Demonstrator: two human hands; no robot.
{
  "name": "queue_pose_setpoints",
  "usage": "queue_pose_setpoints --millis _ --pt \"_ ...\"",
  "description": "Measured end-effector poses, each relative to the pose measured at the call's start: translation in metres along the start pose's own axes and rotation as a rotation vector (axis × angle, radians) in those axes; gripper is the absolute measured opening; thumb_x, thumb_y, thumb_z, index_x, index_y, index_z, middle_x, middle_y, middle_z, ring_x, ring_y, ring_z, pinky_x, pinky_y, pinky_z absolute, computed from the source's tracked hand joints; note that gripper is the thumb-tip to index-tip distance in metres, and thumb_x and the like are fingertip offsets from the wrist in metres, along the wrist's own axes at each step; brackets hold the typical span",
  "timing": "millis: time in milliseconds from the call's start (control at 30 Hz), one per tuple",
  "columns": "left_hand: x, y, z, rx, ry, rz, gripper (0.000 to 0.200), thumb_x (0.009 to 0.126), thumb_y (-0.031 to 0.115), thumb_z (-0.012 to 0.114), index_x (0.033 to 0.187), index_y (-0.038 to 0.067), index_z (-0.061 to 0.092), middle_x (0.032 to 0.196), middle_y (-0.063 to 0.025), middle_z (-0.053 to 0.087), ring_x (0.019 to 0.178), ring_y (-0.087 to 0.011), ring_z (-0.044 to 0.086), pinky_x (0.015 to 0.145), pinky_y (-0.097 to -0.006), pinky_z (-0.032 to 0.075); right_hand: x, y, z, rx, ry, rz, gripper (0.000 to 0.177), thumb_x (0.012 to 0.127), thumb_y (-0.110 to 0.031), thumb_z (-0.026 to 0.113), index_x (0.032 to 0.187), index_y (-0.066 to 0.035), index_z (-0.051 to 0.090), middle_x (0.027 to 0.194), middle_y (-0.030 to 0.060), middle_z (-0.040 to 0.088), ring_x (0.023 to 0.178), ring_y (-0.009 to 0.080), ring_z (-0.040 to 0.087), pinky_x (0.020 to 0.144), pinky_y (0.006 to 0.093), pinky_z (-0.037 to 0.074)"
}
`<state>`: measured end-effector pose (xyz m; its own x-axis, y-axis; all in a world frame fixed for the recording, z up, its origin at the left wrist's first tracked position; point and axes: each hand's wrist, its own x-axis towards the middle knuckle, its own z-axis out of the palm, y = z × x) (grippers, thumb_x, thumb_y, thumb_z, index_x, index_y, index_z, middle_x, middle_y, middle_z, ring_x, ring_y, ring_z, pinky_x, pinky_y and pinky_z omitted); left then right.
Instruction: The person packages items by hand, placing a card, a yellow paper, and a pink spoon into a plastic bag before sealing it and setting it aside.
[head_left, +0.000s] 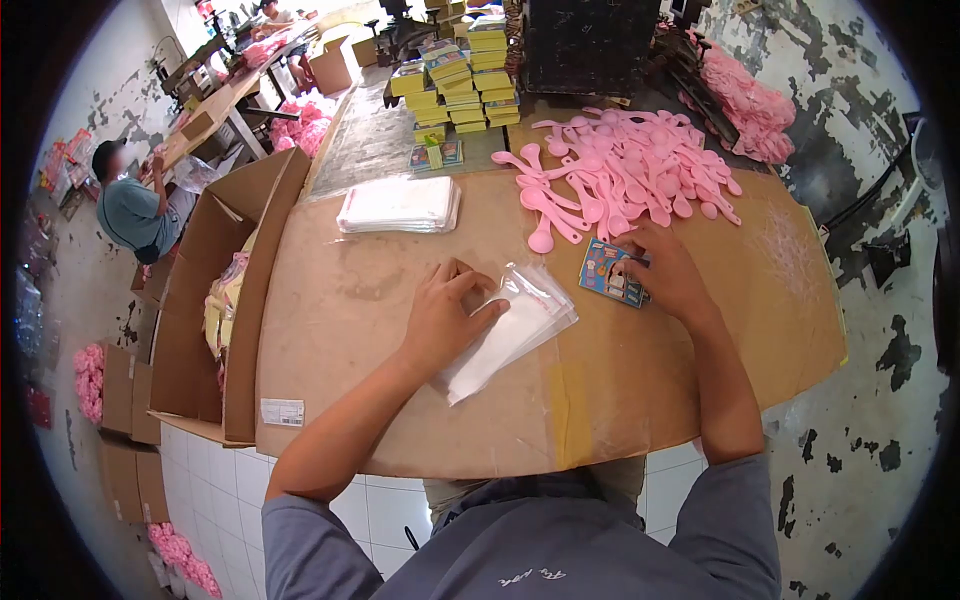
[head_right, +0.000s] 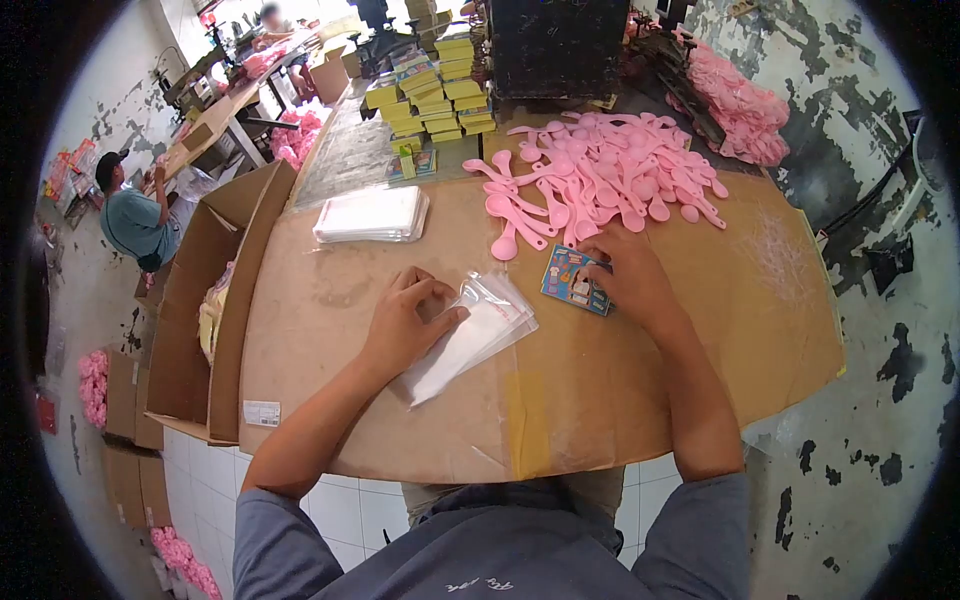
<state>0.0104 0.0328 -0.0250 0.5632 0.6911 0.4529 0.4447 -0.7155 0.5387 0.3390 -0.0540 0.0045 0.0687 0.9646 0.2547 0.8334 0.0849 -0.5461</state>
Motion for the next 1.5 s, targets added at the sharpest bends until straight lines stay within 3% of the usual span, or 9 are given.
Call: queue_pose_setpoints --millis 267,433,533,667,733,867,1133,1433,1500 --pt "-0.002 0.007 -0.009 -0.450 -0.078 -0.385 0.016 0.090 0.011 0.078 0.102 0.003 0.073 0.083 0.0010 0.070 0.065 -0.0036 0.052 0.062 -0.0236 0.045 -0.002 -0.025 -0.005 0.146 0.105 0.063 0.017 0.090 -0.008 0.071 0.105 -0.002 0.071 0.102 0.0117 0.069 0.092 0.0276 0.065 0.082 0.0390 0.053" --pt "-0.003 0.005 -0.010 -0.364 -0.081 -0.343 0.017 0.088 0.009 0.077 0.103 0.002 0.072 0.085 -0.0047 0.073 0.065 -0.0092 0.056 0.063 -0.0276 0.048 -0.003 -0.026 0.007 0.019 0.251 -0.081 0.015 0.091 -0.008 0.069 0.104 -0.001 0.067 0.107 0.0136 0.070 0.092 0.0270 0.067 0.082 0.0381 0.053" --pt "-0.003 0.007 -0.009 -0.378 -0.030 -0.220 0.014 0.088 0.007 0.075 0.101 0.002 0.071 0.096 -0.0064 0.073 0.070 -0.0087 0.057 0.065 -0.0275 0.048 -0.015 -0.049 0.015 0.612 -0.012 -0.125 0.015 0.088 -0.006 0.068 0.103 -0.003 0.066 0.109 0.0122 0.070 0.098 0.0277 0.066 0.087 0.0393 0.052" --pt "-0.006 -0.002 -0.009 -0.424 -0.041 -0.135 0.012 0.091 0.004 0.071 0.102 0.004 0.066 0.121 -0.0105 0.068 0.080 -0.0087 0.061 0.070 -0.0245 0.049 -0.019 -0.068 0.037 0.226 -0.196 -0.448 0.016 0.088 -0.005 0.067 0.105 -0.004 0.066 0.111 0.0105 0.070 0.105 0.0294 0.064 0.096 0.0409 0.047" --pt "-0.012 -0.010 -0.005 -0.752 0.037 -0.216 0.014 0.093 0.003 0.069 0.105 0.003 0.063 0.116 -0.0123 0.070 0.081 -0.0116 0.065 0.073 -0.0256 0.052 -0.021 -0.065 0.048 0.226 -0.257 -0.342 0.017 0.089 -0.002 0.065 0.106 -0.003 0.067 0.113 0.0092 0.071 0.113 0.0290 0.062 0.106 0.0419 0.040" --pt "-0.009 0.011 -0.028 -1.116 -0.044 -0.453 0.023 0.097 0.002 0.068 0.117 0.002 0.058 0.103 -0.0146 0.074 0.084 -0.0166 0.072 0.077 -0.0284 0.056 -0.022 -0.065 0.044 0.190 -0.151 -0.353 0.019 0.090 -0.006 0.068 0.109 -0.003 0.068 0.105 0.0113 0.071 0.097 0.0302 0.066 0.090 0.0382 0.051" --pt "-0.016 0.031 -0.028 -1.006 -0.217 -0.441 0.042 0.095 0.003 0.072 0.132 0.000 0.052 0.100 -0.0158 0.078 0.092 -0.0178 0.075 0.079 -0.0272 0.057 -0.024 -0.080 0.040 0.840 0.102 0.043 0.013 0.097 -0.008 0.069 0.109 -0.004 0.069 0.105 0.0049 0.071 0.092 0.0099 0.066 0.079 0.0265 0.052" --pt "-0.021 0.036 -0.024 -0.748 -0.330 -0.326 0.054 0.096 0.002 0.071 0.145 0.001 0.049 0.101 -0.0141 0.078 0.097 -0.0139 0.073 0.086 -0.0286 0.057 -0.022 -0.073 0.041 0.320 0.001 -0.464 0.027 0.091 -0.005 0.074 0.118 -0.008 0.071 0.095 0.0068 0.065 0.082 0.0162 0.064 0.070 0.0300 0.051" --pt "-0.023 0.040 -0.025 -0.618 -0.371 -0.277 0.051 0.097 0.002 0.070 0.144 0.002 0.051 0.102 -0.0134 0.078 0.098 -0.0131 0.072 0.087 -0.0283 0.057 -0.027 -0.086 0.040 0.365 -0.120 -0.367 0.027 0.092 -0.005 0.074 0.119 -0.007 0.071 0.100 0.0066 0.066 0.084 0.0142 0.064 0.070 0.0286 0.051"
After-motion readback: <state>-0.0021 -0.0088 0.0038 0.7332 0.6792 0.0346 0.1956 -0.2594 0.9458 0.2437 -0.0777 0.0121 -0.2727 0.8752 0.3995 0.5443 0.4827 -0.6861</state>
